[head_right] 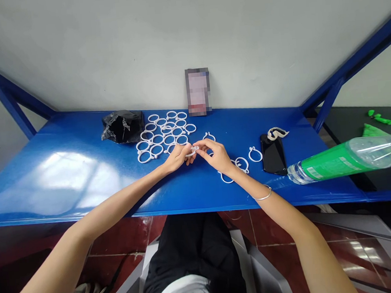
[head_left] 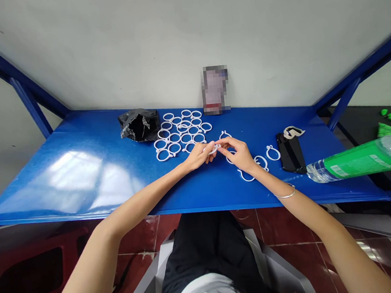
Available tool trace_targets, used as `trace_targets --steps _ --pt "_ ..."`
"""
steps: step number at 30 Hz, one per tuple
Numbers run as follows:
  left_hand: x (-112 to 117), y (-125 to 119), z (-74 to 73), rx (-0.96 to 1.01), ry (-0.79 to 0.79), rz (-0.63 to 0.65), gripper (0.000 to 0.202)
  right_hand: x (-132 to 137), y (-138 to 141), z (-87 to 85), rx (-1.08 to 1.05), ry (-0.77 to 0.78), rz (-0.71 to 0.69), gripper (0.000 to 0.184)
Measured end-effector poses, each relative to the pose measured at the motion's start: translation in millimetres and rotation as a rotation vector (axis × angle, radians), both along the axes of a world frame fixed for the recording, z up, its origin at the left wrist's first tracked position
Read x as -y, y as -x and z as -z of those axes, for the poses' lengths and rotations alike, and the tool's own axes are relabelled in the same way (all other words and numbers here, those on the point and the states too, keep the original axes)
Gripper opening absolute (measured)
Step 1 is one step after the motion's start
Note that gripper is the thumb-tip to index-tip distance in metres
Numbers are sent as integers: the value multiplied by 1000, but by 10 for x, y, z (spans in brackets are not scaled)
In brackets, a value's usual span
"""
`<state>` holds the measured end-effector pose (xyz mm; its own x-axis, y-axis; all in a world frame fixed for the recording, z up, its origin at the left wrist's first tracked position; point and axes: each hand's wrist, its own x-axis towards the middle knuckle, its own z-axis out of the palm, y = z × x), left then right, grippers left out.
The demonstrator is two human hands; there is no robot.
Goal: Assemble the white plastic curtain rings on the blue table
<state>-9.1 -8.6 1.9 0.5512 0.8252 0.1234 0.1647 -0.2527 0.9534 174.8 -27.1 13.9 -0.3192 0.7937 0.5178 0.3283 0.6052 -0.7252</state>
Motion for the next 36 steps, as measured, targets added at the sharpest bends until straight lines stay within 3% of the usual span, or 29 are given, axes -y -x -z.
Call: trace_targets --steps 4,10,16,23,36 --pt "-7 -1 16 32 6 6 70 -7 -11 -12 20 -10 42 23" --pt "17 2 12 72 -38 -48 50 -21 -32 3 13 3 107 25" --pt "39 -23 11 52 -212 -114 53 -25 -44 12 -20 13 149 25" --pt "35 -19 28 47 -251 -190 52 -15 -40 -16 -4 -15 164 21" --pt "8 -25 59 54 -330 -220 55 -5 -34 -20 18 -90 166 16"
